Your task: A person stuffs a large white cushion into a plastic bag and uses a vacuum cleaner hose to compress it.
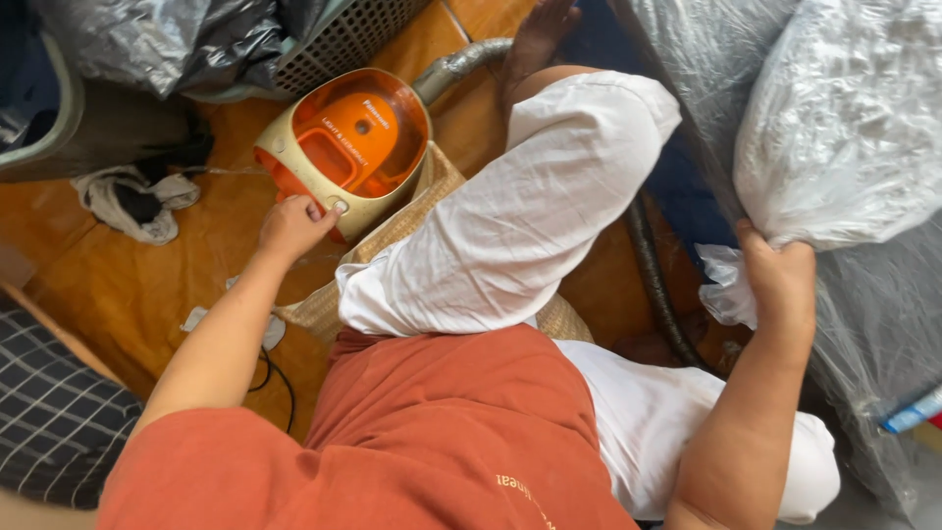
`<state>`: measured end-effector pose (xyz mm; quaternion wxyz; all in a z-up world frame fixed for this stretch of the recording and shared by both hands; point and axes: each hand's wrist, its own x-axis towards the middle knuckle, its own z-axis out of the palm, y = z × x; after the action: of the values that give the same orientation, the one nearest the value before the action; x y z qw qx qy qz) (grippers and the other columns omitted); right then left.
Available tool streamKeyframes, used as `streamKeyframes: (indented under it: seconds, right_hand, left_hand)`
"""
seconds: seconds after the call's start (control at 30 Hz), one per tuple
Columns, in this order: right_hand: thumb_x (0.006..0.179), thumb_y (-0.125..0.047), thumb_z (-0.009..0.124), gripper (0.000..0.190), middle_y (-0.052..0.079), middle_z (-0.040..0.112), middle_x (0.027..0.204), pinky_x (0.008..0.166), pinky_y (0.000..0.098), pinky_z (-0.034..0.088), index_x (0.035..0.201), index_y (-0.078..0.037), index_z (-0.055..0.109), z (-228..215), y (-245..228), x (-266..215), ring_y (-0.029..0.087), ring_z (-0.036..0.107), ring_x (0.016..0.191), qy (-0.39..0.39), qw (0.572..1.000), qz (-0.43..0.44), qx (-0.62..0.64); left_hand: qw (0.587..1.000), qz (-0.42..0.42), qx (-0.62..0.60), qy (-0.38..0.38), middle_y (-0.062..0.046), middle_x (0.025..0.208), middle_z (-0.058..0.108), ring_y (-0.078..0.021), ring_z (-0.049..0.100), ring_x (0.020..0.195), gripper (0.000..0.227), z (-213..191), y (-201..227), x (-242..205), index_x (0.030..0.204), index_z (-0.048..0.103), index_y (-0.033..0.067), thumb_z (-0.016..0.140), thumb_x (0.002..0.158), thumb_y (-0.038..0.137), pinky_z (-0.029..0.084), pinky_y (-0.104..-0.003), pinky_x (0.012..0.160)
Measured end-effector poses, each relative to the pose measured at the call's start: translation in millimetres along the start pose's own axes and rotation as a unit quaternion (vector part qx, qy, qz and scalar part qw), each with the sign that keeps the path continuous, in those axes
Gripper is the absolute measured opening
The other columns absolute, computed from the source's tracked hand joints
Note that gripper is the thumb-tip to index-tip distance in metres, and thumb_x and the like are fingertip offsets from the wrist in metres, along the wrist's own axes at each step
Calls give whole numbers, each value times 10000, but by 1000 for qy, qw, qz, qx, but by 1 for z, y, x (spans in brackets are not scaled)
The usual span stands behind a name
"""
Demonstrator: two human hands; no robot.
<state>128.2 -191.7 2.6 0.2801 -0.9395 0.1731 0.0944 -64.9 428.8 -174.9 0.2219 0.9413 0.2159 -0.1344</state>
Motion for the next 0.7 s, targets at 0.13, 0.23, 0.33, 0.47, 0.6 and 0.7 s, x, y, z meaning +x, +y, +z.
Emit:
streamKeyframes:
  seconds: [0.13,0.23,0.33,0.47,0.6,0.7]
  right_hand:
    - [966,-376,722,546,296,671,977,751,516,479,1080,157,694,-1,-1,4,398,584,920,-2,999,38,-2]
    - [920,-438,712,583,343,676,1103,868,609,459,1084,122,734,1,-4,8,484,595,1165,-13,996,81,21]
    - [892,-396,685,539,329,691,1059,845,605,466,1043,118,743,-3,-12,0,480,614,1133,-16,995,82,52]
    - [875,-286,609,458,347,692,991,797,639,446,963,144,742,-8,-21,-6,493,631,1085,-23,995,62,81]
    - [847,-275,601,454,349,695,934,776,622,460,940,147,741,-7,-14,-5,487,658,1042,-4,993,54,106]
    - [809,-261,615,417,323,693,823,693,577,447,884,128,748,-16,-19,-10,465,697,939,9,986,52,160]
  left_hand:
    - [996,-41,19,-79,-102,791,673,-326,650,816,510,1,-7,10,765,647,92,695,920,576,532,-426,728]
    - [986,-51,71,-144,-137,943,755,-363,719,1049,531,13,-26,34,873,720,120,651,894,646,569,-467,844]
    - [971,-80,106,-199,-79,805,811,-325,751,1049,532,-2,-1,62,919,784,157,586,902,651,573,-443,859]
    - [992,96,-15,86,-56,828,713,-362,714,901,363,-64,123,91,1047,721,207,660,1156,547,557,-495,739]
    - [906,282,-277,150,-34,788,700,-195,719,795,166,-128,362,47,1061,679,123,707,1187,227,557,-316,767]
    - [819,359,-446,-33,-154,1033,708,-244,733,989,319,-91,479,38,1183,569,14,674,1066,291,605,-333,816]
